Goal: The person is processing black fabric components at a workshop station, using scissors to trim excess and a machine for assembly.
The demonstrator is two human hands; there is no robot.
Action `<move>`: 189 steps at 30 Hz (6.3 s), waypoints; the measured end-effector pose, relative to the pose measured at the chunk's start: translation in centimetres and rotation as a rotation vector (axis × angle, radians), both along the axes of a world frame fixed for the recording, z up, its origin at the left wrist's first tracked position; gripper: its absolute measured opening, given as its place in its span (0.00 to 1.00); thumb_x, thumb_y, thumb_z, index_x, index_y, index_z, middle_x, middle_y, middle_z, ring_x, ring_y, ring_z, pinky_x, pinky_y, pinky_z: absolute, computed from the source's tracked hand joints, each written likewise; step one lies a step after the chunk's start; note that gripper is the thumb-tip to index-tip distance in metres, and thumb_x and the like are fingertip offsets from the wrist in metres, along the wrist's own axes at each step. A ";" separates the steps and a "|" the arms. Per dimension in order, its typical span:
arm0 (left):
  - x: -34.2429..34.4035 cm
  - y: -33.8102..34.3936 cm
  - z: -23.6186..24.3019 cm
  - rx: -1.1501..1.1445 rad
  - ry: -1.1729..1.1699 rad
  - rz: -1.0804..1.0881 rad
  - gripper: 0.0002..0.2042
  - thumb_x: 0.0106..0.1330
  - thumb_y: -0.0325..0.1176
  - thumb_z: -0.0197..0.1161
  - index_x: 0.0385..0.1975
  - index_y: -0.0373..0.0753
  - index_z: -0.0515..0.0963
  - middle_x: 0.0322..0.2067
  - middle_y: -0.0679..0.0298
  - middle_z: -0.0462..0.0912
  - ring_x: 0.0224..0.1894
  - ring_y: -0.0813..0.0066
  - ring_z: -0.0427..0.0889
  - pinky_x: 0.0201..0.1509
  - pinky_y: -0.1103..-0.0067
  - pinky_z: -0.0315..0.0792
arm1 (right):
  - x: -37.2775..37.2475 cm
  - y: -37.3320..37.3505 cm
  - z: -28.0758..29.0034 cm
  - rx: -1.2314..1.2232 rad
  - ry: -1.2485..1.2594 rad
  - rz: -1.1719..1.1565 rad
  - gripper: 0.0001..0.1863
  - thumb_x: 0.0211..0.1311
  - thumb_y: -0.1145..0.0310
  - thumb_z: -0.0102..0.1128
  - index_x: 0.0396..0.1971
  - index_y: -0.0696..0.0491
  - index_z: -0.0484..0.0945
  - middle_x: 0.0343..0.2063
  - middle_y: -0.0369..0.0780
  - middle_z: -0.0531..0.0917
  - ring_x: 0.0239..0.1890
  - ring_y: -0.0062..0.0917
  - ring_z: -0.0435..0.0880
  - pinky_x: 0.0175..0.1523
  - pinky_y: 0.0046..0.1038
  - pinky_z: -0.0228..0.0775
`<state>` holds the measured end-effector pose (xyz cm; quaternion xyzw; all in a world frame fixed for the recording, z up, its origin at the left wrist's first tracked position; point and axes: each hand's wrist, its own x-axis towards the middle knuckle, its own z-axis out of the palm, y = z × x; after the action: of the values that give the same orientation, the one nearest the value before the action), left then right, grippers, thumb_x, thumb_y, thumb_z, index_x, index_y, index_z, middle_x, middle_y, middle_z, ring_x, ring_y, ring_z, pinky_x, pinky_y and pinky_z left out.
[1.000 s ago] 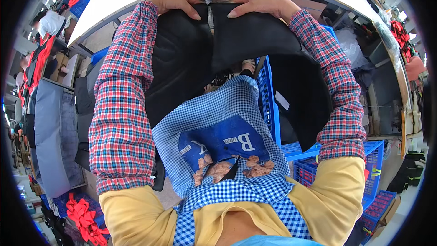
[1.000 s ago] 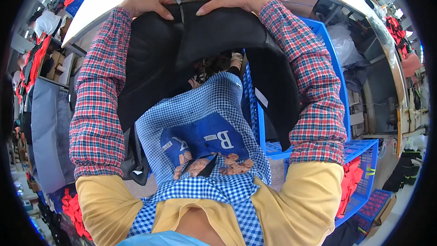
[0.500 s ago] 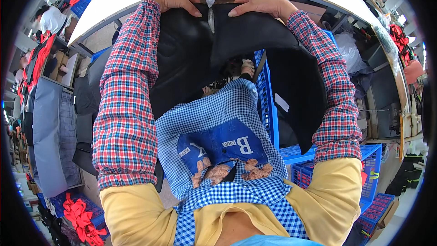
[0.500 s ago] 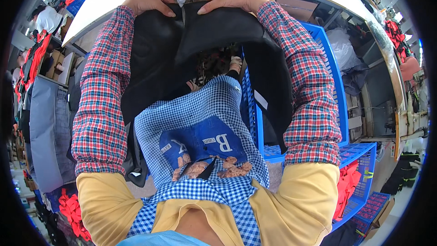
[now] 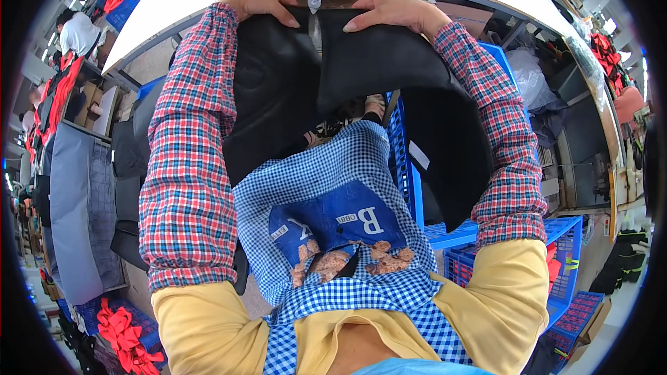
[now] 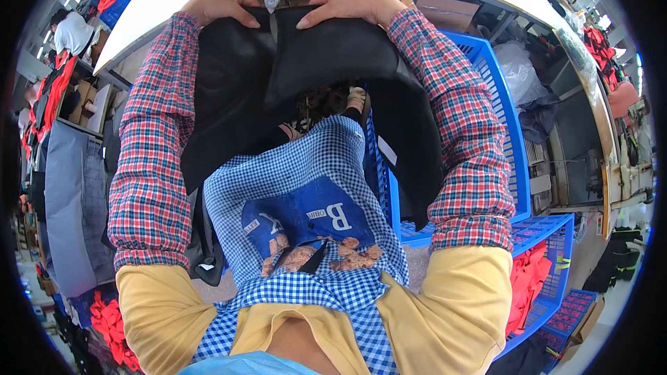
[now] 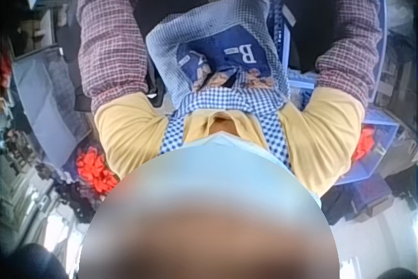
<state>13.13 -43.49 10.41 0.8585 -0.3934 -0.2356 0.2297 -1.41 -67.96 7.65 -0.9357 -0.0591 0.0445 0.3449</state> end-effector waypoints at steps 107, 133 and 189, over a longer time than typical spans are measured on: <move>-16.7 -0.7 -14.9 -0.773 -0.066 0.361 0.24 0.68 0.35 0.57 0.60 0.28 0.64 0.52 0.42 0.75 0.56 0.54 0.76 0.58 0.74 0.68 | -3.0 2.1 -1.4 -0.443 -0.557 0.048 0.14 0.62 0.60 0.55 0.42 0.49 0.81 0.36 0.44 0.84 0.40 0.41 0.82 0.46 0.38 0.74; -18.7 33.7 -33.7 0.372 -0.496 0.923 0.15 0.56 0.32 0.62 0.41 0.34 0.71 0.44 0.48 0.77 0.45 0.50 0.79 0.41 0.63 0.78 | -18.9 2.0 -14.0 -0.380 -0.304 -0.267 0.14 0.60 0.73 0.59 0.46 0.56 0.76 0.45 0.46 0.79 0.53 0.39 0.74 0.59 0.34 0.64; -29.8 37.1 -11.7 0.110 -0.748 0.851 0.10 0.63 0.37 0.59 0.36 0.38 0.81 0.29 0.50 0.82 0.32 0.50 0.81 0.36 0.63 0.75 | -18.5 7.1 -15.5 1.754 0.426 -0.495 0.16 0.60 0.74 0.56 0.46 0.66 0.76 0.44 0.49 0.83 0.45 0.35 0.84 0.53 0.32 0.75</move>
<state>-16.69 -6.35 -1.30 0.9770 -0.0547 0.1776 0.1045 -19.89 -60.84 -7.82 -0.2993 0.1939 0.0796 0.9308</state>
